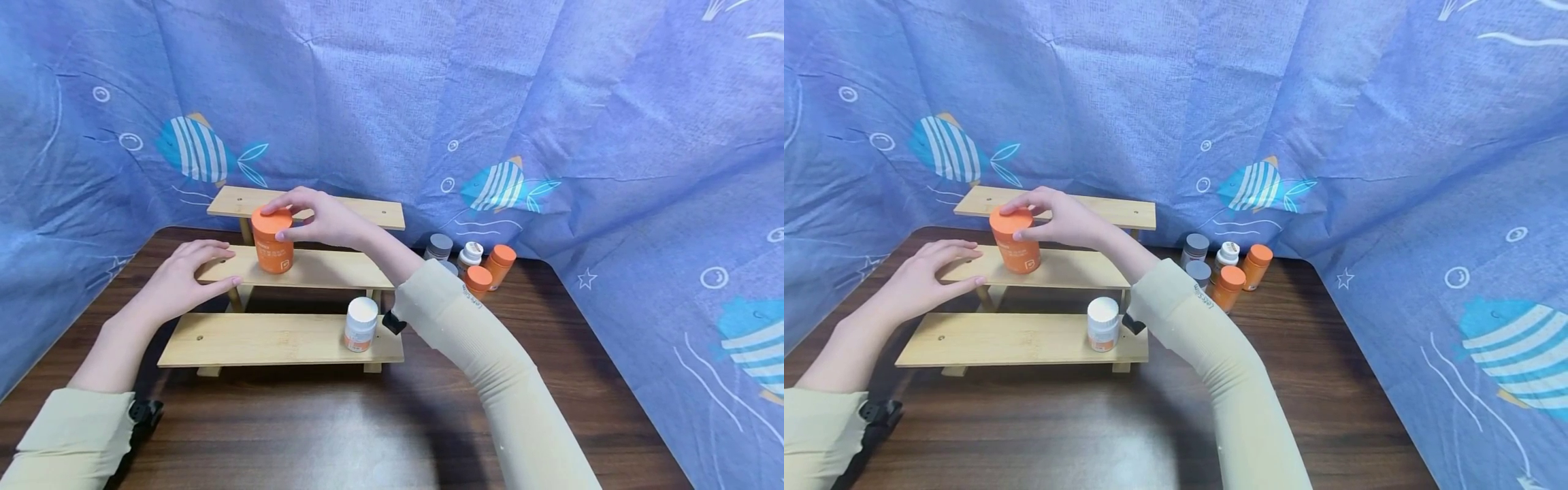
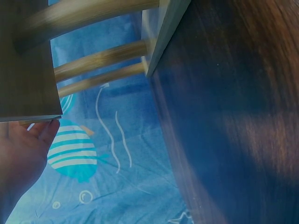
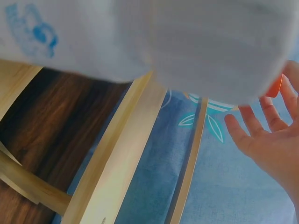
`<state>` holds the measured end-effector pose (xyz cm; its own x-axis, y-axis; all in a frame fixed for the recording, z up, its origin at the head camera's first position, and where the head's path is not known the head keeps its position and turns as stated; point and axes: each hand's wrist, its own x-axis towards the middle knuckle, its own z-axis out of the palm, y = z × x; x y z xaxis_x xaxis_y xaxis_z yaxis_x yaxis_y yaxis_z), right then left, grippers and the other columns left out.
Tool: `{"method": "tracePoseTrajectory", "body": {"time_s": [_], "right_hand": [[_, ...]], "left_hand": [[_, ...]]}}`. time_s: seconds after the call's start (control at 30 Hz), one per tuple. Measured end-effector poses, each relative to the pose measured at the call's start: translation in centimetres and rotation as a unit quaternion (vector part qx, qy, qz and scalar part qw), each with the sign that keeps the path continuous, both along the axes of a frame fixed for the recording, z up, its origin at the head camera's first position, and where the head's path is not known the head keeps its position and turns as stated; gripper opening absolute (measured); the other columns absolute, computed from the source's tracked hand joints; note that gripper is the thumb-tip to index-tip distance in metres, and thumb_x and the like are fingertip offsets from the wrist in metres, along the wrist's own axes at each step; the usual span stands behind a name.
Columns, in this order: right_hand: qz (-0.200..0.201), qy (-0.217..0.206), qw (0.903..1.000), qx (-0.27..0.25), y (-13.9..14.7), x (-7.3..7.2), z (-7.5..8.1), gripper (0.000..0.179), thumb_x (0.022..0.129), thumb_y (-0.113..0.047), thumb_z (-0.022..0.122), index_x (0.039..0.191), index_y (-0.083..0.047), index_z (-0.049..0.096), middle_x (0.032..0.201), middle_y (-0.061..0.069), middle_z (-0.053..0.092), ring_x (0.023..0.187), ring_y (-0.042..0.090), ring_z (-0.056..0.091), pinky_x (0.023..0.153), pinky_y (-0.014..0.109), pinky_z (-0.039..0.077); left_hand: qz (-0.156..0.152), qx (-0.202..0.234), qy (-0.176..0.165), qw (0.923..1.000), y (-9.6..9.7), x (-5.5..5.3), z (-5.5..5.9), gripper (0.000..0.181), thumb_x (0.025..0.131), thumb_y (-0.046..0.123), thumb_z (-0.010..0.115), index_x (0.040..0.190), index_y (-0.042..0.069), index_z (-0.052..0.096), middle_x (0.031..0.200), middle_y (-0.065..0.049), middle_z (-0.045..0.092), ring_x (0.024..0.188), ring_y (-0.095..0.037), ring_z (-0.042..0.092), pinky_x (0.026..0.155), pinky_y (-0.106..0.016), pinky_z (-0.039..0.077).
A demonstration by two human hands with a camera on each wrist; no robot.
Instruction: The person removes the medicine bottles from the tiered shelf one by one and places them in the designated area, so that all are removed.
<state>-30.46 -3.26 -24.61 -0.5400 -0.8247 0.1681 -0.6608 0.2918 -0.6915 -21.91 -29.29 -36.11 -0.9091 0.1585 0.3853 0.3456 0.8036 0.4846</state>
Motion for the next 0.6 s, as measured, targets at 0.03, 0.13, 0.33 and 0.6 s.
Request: {"method": "tracePoseTrajectory", "body": {"time_s": [0.03,0.13,0.33,0.6], "right_hand": [[0.0,0.004,1.0,-0.002,0.0,0.0,-0.1,0.044,0.082,-0.021,0.074,0.124,-0.014,0.062,0.126,0.0,0.055,0.113,0.012,0.049,0.095,0.025,0.046],[0.001,0.016,0.9998,-0.007,0.1,0.0,-0.3,0.045,0.081,-0.021,0.075,0.124,-0.014,0.062,0.126,-0.001,0.056,0.112,0.011,0.049,0.096,0.028,0.045],[-0.019,0.017,0.9997,0.001,0.4,0.1,-0.4,0.046,0.083,-0.02,0.074,0.126,-0.013,0.06,0.13,-0.001,0.058,0.114,0.014,0.053,0.097,0.028,0.046],[-0.037,0.058,0.9973,-0.026,1.3,0.4,-0.3,0.043,0.083,-0.022,0.073,0.124,-0.014,0.062,0.127,-0.001,0.06,0.11,0.011,0.053,0.092,0.026,0.048]], "left_hand": [[0.0,0.0,0.0,1.0,0.0,0.0,0.0,0.053,0.077,0.038,0.077,0.117,0.007,0.062,0.13,-0.016,0.051,0.126,-0.039,0.037,0.1,-0.062,0.029],[0.001,-0.001,-0.001,1.0,0.1,0.0,0.1,0.053,0.077,0.038,0.077,0.117,0.007,0.062,0.13,-0.017,0.051,0.126,-0.04,0.037,0.099,-0.062,0.029],[0.004,-0.001,-0.009,1.0,0.1,0.0,-0.1,0.055,0.078,0.04,0.075,0.118,0.006,0.061,0.132,-0.017,0.049,0.127,-0.041,0.035,0.099,-0.063,0.028],[0.006,-0.003,-0.007,1.0,0.0,-0.1,-0.2,0.056,0.078,0.042,0.075,0.118,0.006,0.061,0.133,-0.017,0.049,0.127,-0.042,0.035,0.099,-0.064,0.028]]}}
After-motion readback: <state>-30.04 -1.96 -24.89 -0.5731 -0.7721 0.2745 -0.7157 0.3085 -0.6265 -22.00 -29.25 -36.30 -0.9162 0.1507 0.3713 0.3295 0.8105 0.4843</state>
